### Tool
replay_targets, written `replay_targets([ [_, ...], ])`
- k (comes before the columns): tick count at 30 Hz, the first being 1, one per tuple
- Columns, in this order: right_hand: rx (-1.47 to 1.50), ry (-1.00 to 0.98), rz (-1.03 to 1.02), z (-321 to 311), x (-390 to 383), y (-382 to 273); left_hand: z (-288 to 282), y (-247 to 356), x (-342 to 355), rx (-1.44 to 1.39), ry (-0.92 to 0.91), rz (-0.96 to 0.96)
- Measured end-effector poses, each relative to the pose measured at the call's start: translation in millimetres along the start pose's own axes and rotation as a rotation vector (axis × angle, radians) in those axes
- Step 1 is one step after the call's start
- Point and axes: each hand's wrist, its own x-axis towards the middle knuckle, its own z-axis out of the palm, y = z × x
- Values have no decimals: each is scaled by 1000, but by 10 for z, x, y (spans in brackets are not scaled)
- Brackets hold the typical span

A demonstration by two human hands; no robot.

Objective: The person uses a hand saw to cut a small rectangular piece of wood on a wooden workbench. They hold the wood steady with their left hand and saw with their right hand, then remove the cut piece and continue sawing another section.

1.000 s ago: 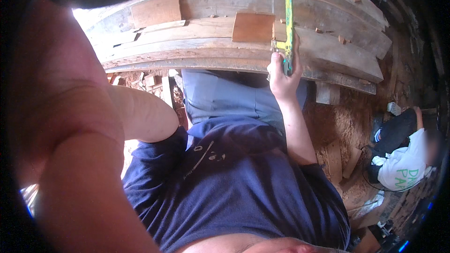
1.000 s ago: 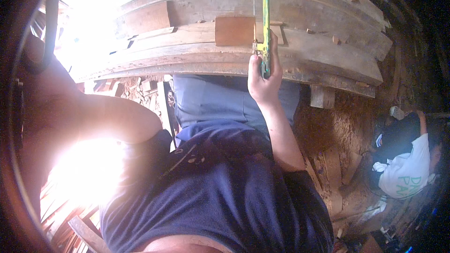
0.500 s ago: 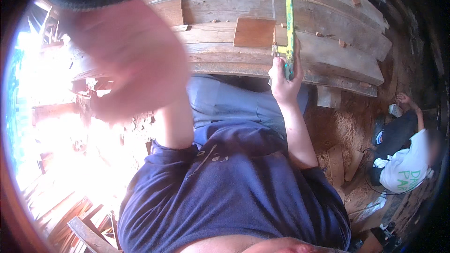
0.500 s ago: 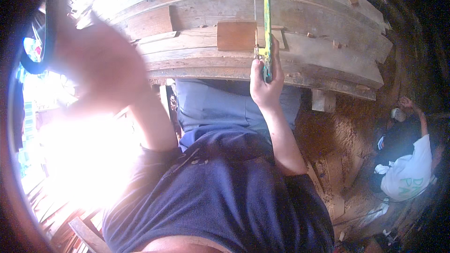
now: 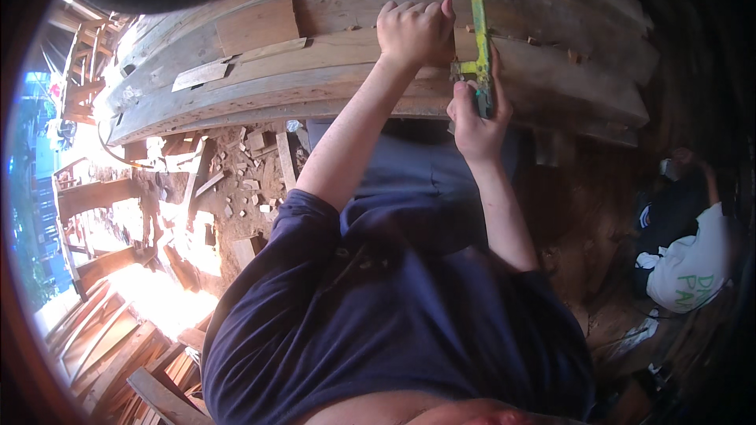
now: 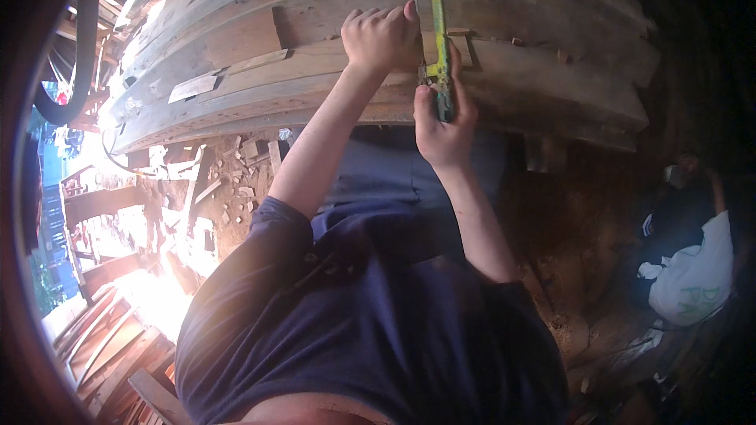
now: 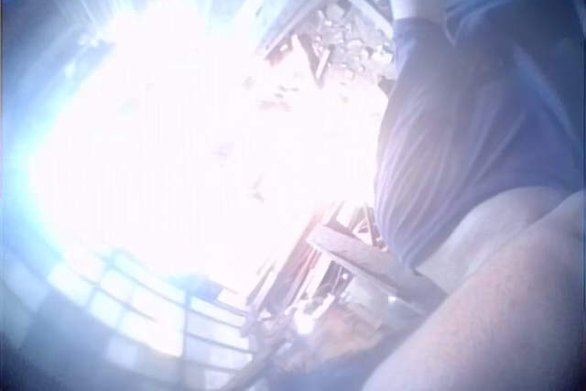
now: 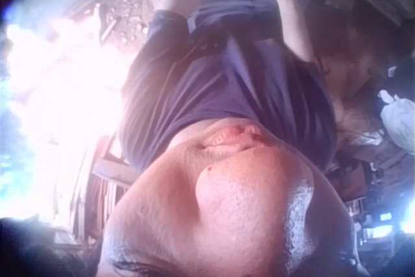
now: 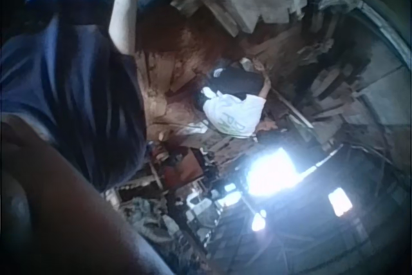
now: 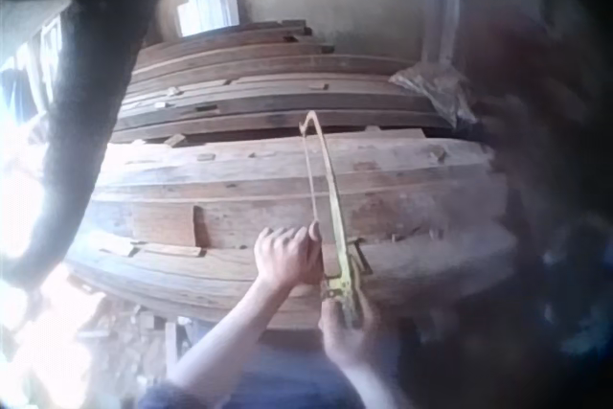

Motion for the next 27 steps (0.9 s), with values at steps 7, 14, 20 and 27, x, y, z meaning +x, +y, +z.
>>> replay_targets([
  [7,-104,-35,-27,-20,-18,-113,-17,-24,-9,59,55,40],
  [14,-1,-13,-56,-26,-164,-199,-40,-8,-7,43,96,76],
  [20,-47,-26,-49,29,77,-209,-197,74,-98,1,111,90],
  [27,52,-30,-7,37,-63,-270,-118,39,-79,44,117,76],
])
